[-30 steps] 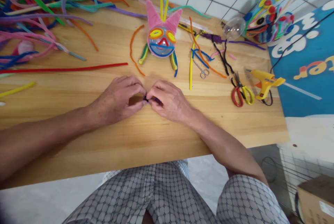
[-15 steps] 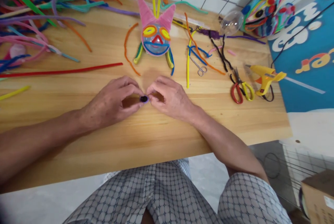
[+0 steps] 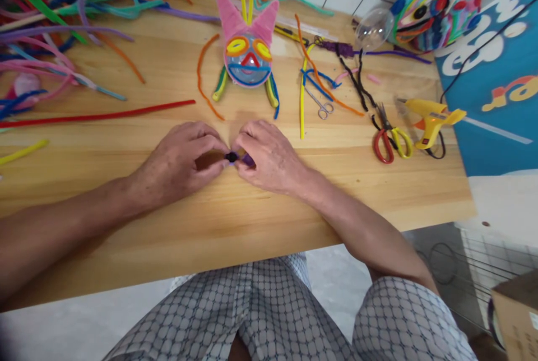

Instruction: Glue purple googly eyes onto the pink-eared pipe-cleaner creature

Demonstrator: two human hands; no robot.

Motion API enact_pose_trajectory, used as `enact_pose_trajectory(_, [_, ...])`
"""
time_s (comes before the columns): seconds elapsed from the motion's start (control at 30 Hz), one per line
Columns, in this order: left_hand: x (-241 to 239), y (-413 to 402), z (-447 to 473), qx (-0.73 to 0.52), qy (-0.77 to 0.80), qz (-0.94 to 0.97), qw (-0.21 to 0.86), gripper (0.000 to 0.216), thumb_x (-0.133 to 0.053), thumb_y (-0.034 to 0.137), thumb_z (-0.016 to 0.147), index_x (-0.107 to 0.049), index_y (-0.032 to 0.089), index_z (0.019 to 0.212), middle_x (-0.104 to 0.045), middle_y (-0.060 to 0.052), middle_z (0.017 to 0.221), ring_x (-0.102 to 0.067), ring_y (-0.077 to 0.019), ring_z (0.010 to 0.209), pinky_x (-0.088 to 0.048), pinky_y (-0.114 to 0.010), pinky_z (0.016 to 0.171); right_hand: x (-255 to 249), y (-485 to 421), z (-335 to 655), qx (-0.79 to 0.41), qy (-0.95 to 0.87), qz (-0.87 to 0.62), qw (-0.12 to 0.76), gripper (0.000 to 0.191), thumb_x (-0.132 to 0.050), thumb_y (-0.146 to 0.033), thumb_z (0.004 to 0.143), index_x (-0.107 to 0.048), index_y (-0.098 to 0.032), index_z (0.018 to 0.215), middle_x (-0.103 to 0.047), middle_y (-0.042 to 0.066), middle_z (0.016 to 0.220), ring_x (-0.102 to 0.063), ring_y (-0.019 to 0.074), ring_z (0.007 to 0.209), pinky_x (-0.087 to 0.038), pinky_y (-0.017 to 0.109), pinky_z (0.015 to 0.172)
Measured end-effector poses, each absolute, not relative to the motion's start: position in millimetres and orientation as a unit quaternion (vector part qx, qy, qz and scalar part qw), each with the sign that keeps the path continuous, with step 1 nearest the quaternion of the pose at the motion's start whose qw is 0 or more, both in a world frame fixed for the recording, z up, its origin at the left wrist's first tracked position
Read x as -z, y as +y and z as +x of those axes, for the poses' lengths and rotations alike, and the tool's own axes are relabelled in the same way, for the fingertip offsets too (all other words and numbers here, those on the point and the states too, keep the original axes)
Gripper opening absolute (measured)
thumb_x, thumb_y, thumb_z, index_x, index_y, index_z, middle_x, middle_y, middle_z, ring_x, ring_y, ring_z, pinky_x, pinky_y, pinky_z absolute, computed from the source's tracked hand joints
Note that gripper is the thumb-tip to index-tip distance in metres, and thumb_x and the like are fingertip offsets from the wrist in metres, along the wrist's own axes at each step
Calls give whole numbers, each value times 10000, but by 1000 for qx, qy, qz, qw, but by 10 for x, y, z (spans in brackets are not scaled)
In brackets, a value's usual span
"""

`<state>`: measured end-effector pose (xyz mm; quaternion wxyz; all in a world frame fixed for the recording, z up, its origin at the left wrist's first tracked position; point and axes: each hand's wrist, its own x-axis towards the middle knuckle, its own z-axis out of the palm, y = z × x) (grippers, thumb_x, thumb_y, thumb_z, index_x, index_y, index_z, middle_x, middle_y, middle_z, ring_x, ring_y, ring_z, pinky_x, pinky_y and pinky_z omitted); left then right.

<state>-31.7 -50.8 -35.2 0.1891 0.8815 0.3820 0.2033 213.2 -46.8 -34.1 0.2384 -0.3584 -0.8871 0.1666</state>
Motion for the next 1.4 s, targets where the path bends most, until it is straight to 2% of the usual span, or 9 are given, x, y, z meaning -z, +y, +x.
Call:
enact_pose_trajectory(0.23, [374,-506,-303,-202,385,883,179,93,-613,254,1005,-706,255,1010,-738,-93,1074,-690,-304,1037,-537,-468,910,354,-473,2119,-159,-888,-352,248,89,-685,-184,891,-662,-234,961,-666,85,1011,-613,280,984,-520,452,916])
enact_pose_trajectory(0.4, [356,-516,-327,-228,360,880,207,138,-635,229,992,-711,247,1106,-727,-101,1107,-692,-295,1058,-560,-451,909,376,-463,2119,-164,-885,-361,245,92,-700,-209,876,-646,-247,940,-667,73,1003,-612,278,977,-512,449,902])
enact_pose_trajectory(0.6, [369,-505,-389,-223,311,907,178,210,-597,203,1022,-753,260,1150,-735,-79,1081,-698,-241,942,-538,-404,845,367,-461,2118,-145,-893,-349,246,72,-676,-185,896,-652,-236,941,-662,79,982,-608,276,953,-513,435,884])
enact_pose_trajectory(0.97, [334,-477,-411,-197,315,908,192,247,-575,239,1041,-781,300,1164,-754,-70,1097,-704,-232,946,-526,-393,848,388,-451,2115,-158,-891,-355,234,56,-688,-206,908,-673,-233,955,-650,81,1000,-579,280,968,-496,451,907])
enact_pose_trajectory(1.4, [357,-482,-403,-212,302,913,174,245,-614,203,1029,-810,268,1162,-762,-86,1069,-714,-250,942,-535,-401,841,378,-452,2114,-155,-894,-351,231,72,-698,-192,908,-671,-230,963,-653,83,1005,-571,275,962,-489,442,895])
